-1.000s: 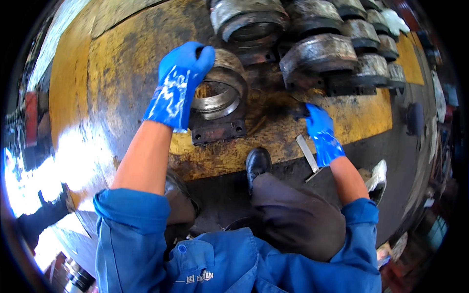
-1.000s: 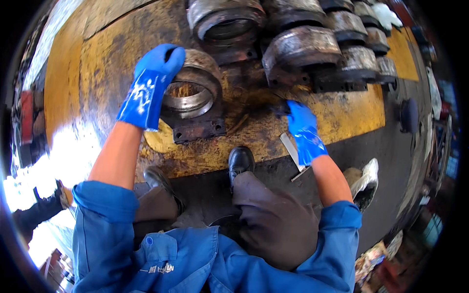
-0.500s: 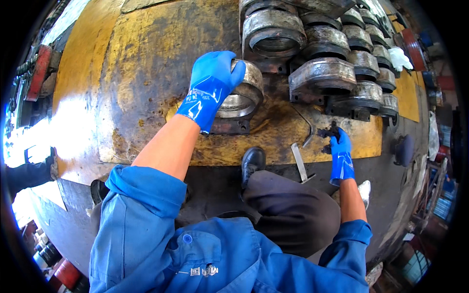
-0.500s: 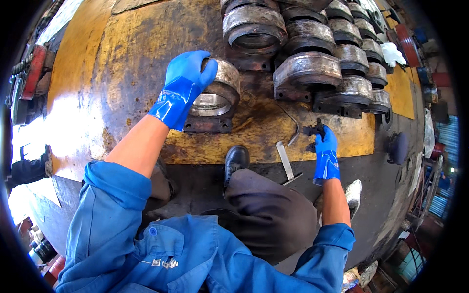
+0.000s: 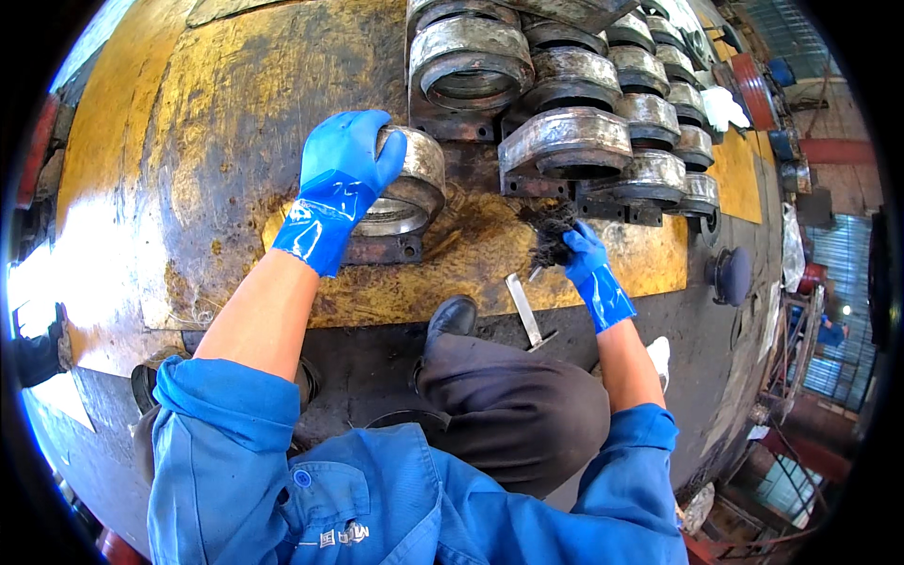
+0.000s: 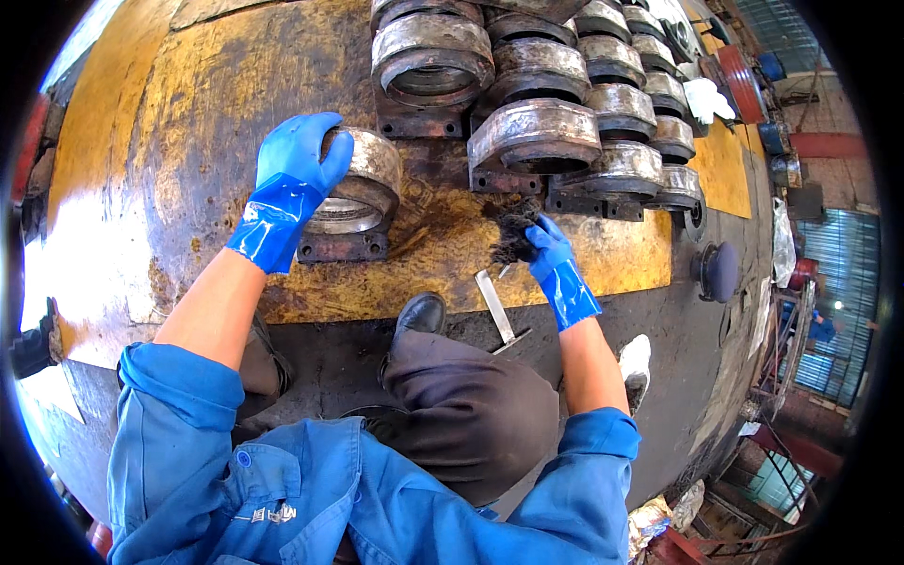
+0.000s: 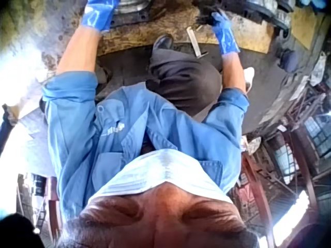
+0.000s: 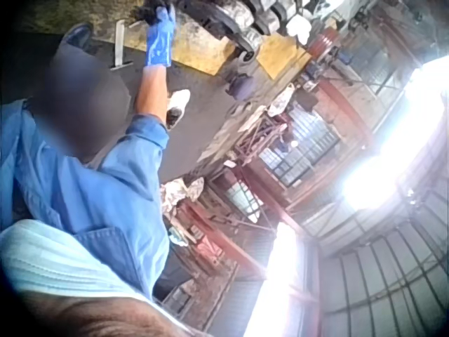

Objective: The person cleans various cylindrical metal components by hand using a cloth and a dark industrial lubricant, wiping both the internal and external surfaces before cleaning the floor surface.

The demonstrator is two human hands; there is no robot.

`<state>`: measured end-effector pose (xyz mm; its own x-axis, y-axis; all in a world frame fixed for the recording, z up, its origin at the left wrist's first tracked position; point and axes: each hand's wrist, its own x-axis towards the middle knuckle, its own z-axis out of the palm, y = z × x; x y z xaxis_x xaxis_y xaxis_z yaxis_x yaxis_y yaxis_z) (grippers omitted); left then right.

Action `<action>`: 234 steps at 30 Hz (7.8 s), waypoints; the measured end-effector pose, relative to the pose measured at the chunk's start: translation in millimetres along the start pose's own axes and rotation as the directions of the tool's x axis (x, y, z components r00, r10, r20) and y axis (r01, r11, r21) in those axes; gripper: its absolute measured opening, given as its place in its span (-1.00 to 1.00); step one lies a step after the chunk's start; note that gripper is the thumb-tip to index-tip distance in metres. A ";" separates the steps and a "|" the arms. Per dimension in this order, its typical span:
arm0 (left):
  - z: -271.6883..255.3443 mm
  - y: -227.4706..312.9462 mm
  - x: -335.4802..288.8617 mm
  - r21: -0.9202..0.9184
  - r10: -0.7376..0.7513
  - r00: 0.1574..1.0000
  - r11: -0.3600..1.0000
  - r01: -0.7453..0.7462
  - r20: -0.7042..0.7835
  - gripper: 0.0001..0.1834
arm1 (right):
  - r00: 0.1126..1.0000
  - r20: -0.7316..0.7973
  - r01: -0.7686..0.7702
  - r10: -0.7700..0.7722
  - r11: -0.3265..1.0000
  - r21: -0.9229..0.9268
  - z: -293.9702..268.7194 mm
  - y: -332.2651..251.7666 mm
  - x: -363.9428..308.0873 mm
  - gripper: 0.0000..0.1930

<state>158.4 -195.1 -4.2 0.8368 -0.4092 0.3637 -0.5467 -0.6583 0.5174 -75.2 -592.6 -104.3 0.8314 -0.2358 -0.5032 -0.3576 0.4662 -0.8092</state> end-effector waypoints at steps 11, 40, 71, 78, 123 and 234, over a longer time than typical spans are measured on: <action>14.7 -13.0 34.1 0.014 -0.147 0.982 0.989 0.146 0.115 -0.56 | 0.983 -0.007 0.169 -0.183 0.923 -0.345 29.8 79.4 67.6 -0.52; 18.1 -3.1 7.2 -0.028 -0.038 0.994 0.999 0.041 0.101 -0.62 | 0.670 0.384 0.142 -0.635 -0.399 -0.906 79.3 157.2 196.7 -0.53; 21.6 -25.1 93.3 0.168 -0.407 0.857 0.913 0.371 0.315 -0.49 | 0.881 0.279 0.310 -0.382 0.020 -0.951 375.9 330.6 -6.0 -0.34; 33.6 -44.2 75.0 0.090 -0.270 0.931 0.963 0.255 0.246 -0.45 | 0.745 0.632 0.599 -0.215 -0.201 -0.775 338.5 350.9 9.0 -0.42; 4.3 -12.4 -10.1 0.010 0.054 0.981 0.999 -0.053 -0.184 -0.71 | 0.914 -0.374 -0.404 -0.159 -0.269 -0.874 172.4 266.5 -33.7 -0.21; 168.3 -150.1 -129.1 -0.086 0.138 0.973 0.989 -0.124 0.186 -0.29 | 0.796 0.406 0.460 -0.449 0.014 -0.888 291.9 6.9 -22.2 -0.43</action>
<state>137.1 -149.8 -259.2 0.7439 -0.6065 0.2807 -0.6463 -0.5461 0.5330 28.1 -335.2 -10.1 0.9950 -0.0511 0.0860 0.0001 -0.8591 -0.5118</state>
